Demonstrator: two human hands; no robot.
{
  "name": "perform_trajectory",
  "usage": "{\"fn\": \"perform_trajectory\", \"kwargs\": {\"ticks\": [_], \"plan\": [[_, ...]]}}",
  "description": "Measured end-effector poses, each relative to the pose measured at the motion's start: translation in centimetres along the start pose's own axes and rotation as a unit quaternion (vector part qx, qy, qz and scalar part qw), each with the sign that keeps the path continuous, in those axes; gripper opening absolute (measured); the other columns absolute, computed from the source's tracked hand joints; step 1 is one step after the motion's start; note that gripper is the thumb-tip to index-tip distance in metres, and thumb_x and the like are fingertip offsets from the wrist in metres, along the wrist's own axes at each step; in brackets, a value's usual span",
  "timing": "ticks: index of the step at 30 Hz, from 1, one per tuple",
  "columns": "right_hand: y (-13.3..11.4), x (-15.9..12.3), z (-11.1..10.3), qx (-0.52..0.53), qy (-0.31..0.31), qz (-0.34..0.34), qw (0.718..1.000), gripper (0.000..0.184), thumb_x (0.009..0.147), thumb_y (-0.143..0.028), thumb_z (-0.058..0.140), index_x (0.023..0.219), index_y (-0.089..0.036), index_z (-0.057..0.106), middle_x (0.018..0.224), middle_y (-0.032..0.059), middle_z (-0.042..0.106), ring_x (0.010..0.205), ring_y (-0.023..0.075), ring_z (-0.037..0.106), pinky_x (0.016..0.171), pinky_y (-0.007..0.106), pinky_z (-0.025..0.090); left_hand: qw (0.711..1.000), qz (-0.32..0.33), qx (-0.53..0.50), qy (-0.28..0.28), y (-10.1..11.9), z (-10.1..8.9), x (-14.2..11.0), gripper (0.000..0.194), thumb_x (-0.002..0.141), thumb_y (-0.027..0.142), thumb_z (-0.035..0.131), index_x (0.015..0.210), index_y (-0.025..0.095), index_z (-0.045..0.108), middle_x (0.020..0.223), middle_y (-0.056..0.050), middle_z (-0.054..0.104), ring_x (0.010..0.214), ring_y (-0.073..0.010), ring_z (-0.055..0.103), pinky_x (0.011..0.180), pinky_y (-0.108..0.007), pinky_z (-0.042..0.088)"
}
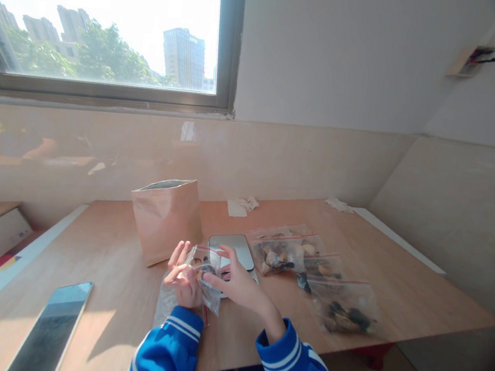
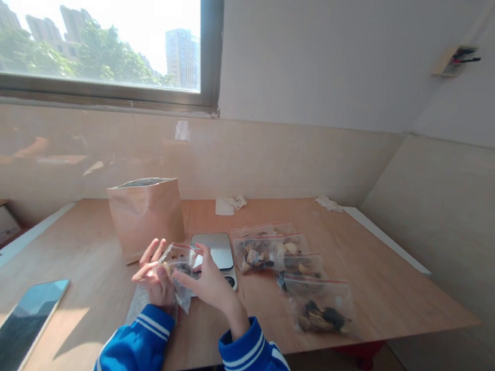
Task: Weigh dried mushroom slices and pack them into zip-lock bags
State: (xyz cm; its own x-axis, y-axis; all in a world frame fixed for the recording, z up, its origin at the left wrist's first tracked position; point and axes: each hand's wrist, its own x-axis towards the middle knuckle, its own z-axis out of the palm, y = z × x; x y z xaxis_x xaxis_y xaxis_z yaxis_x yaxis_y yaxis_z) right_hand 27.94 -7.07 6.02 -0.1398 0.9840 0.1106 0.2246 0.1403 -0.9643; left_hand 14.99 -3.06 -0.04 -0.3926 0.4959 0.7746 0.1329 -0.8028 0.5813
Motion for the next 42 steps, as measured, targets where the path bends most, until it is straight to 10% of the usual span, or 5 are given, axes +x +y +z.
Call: {"fn": "perform_trajectory", "kwargs": {"ticks": [12, 23, 32, 37, 42], "plan": [[-0.4, -0.7, -0.9, 0.191, 0.074, -0.122, 0.971, 0.038, 0.087, -0.028, 0.054, 0.124, -0.025, 0.045, 0.132, 0.0106, 0.058, 0.105, 0.0191, 0.065, 0.098, 0.04, 0.046, 0.989, -0.129, 0.064, 0.039, 1.2, -0.6, 0.5, 0.031, 0.089, 0.035, 0.052, 0.116, 0.02, 0.047, 0.143, -0.016, 0.042, 0.132, -0.0293, 0.042, 0.11, -0.054, 0.03], [1.3, -4.9, -3.7, 0.351, 0.201, -0.043, 0.914, 0.038, 0.083, -0.042, 0.063, 0.116, -0.022, 0.06, 0.12, 0.009, 0.067, 0.107, 0.0263, 0.064, 0.099, 0.043, 0.045, 0.948, -0.223, 0.063, -0.218, 4.1, -0.8, 1.1, 0.024, 0.085, 0.039, 0.058, 0.087, 0.017, 0.068, 0.084, -0.004, 0.069, 0.085, -0.0182, 0.063, 0.08, -0.028, 0.047], [2.8, -5.7, -3.3, 0.182, 0.184, -0.044, 0.965, 0.048, 0.087, -0.057, 0.052, 0.124, -0.027, 0.061, 0.133, 0.0055, 0.058, 0.123, 0.0264, 0.054, 0.109, 0.043, 0.037, 0.936, -0.236, 0.098, -0.244, 7.9, 1.7, 0.0, 0.024, 0.085, 0.037, 0.058, 0.1, 0.02, 0.067, 0.101, -0.007, 0.068, 0.095, -0.0193, 0.061, 0.083, -0.029, 0.046], [3.3, -6.3, -4.8, 0.101, 0.245, -0.051, 0.963, 0.048, 0.09, -0.057, 0.046, 0.117, -0.023, 0.066, 0.122, 0.0085, 0.066, 0.121, 0.0283, 0.055, 0.108, 0.045, 0.037, 0.941, -0.313, 0.088, -0.095, 8.3, 0.0, -0.3, 0.028, 0.082, 0.043, 0.061, 0.09, 0.017, 0.066, 0.087, -0.005, 0.069, 0.083, -0.0174, 0.063, 0.078, -0.028, 0.048], [3.9, -7.2, -6.1, 0.073, 0.254, -0.05, 0.963, 0.044, 0.087, -0.057, 0.051, 0.101, -0.021, 0.07, 0.105, 0.0102, 0.073, 0.105, 0.0295, 0.065, 0.094, 0.042, 0.05, 0.92, -0.354, 0.039, -0.161, 7.8, -1.2, -0.7, 0.029, 0.081, 0.043, 0.061, 0.092, 0.016, 0.066, 0.089, -0.005, 0.07, 0.087, -0.0181, 0.063, 0.081, -0.028, 0.048]]}}
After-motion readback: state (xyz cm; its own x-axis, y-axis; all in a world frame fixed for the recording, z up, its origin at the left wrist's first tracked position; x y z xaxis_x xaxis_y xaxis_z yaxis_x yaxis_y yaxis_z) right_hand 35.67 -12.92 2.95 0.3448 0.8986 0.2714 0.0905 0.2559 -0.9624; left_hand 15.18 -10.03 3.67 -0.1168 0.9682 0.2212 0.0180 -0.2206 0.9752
